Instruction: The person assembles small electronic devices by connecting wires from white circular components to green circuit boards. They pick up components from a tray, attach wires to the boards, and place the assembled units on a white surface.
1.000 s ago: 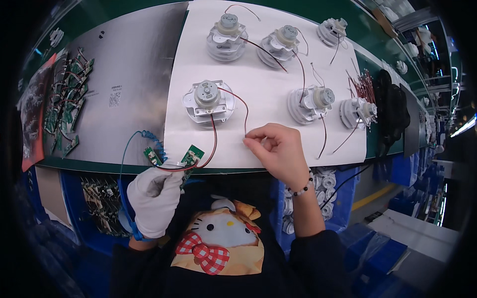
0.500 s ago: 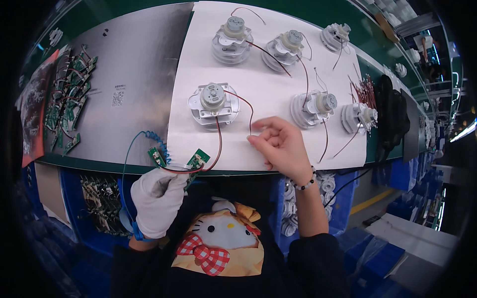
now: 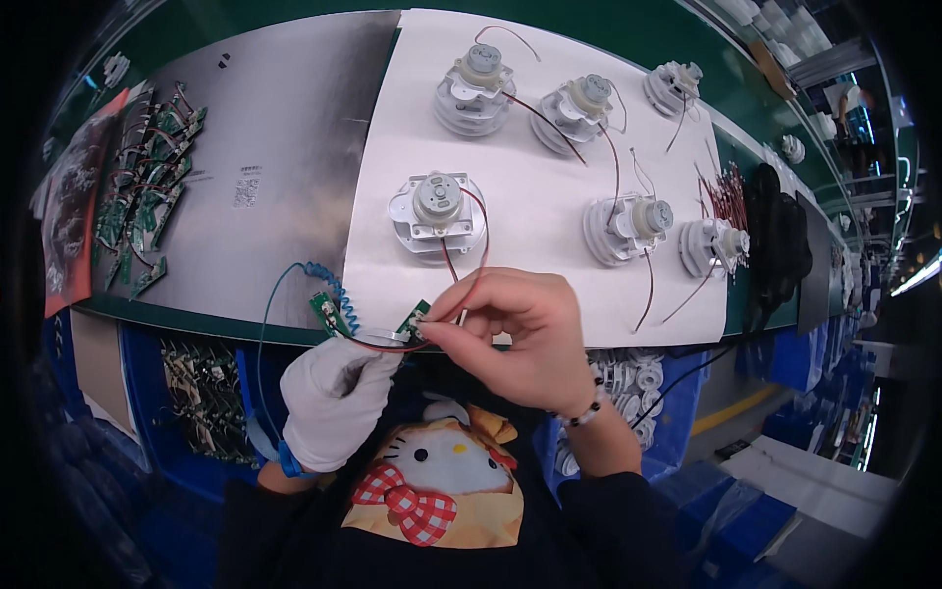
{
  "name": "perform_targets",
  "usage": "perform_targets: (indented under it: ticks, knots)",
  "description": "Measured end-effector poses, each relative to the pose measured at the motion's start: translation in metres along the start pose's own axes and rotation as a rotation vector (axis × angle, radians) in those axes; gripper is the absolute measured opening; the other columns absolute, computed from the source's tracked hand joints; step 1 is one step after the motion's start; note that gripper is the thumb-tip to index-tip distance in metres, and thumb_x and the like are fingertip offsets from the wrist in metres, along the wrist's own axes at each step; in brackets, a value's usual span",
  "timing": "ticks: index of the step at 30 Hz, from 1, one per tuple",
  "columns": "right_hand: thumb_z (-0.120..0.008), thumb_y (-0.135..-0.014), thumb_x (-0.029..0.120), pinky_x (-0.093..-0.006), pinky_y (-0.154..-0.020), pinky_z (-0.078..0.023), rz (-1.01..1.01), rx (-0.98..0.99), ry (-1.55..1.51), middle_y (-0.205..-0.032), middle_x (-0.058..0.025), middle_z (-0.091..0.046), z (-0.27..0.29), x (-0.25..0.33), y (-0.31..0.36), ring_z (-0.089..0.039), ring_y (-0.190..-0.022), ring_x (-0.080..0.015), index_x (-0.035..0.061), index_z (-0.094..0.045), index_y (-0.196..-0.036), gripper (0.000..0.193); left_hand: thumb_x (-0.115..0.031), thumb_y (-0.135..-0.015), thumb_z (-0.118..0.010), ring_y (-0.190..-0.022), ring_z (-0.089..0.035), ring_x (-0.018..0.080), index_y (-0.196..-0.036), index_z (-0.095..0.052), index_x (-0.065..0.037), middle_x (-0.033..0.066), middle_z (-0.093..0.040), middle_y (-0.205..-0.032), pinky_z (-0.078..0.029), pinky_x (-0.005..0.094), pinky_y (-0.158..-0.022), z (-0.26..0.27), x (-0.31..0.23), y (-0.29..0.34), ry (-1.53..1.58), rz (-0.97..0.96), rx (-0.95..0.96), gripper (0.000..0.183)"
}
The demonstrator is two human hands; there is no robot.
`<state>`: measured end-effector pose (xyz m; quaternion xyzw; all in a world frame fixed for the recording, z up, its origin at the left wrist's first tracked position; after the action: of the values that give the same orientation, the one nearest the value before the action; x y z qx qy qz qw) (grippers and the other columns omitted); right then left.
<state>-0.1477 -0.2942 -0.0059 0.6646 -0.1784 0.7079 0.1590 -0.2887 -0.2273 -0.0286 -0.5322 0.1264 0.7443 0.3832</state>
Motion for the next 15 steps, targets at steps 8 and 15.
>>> perform_targets:
  ticks: [8, 15]
  knots:
    - [-0.068, -0.068, -0.004, -0.0159, -0.042, -0.034, 0.091, 0.009, 0.305, -0.069, -0.0033, -0.062, -0.003, 0.000, 0.001, -0.045, -0.043, -0.0016, -0.0009, -0.063, -0.073, 0.007, -0.010, -0.072, -0.069, -0.054, -0.058, 0.0230, -0.083, -0.064, -0.010, 0.0063, -0.060, -0.067, -0.043, 0.0307, -0.046, 0.008, -0.011, -0.002, -0.051, -0.076, -0.051, 0.012]
    - [-0.067, -0.066, -0.006, -0.0166, -0.040, -0.036, 0.224, -0.019, 0.451, -0.074, -0.0046, -0.064, -0.006, 0.015, 0.001, -0.046, -0.043, -0.0026, 0.0005, -0.063, -0.073, 0.010, -0.013, -0.073, -0.069, -0.051, -0.056, 0.0215, -0.083, -0.064, -0.011, 0.0044, -0.058, -0.065, -0.042, 0.0306, -0.045, 0.007, -0.015, -0.002, -0.122, -0.121, -0.024, 0.012]
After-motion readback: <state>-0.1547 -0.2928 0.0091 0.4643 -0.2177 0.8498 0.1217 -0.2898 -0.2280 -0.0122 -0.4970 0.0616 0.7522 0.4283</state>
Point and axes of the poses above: each hand's wrist, its own y-axis away from the middle knuckle, its own z-axis out of the back of the hand, x = y × z, the point moved 9 cm from there along -y, towards the middle knuckle
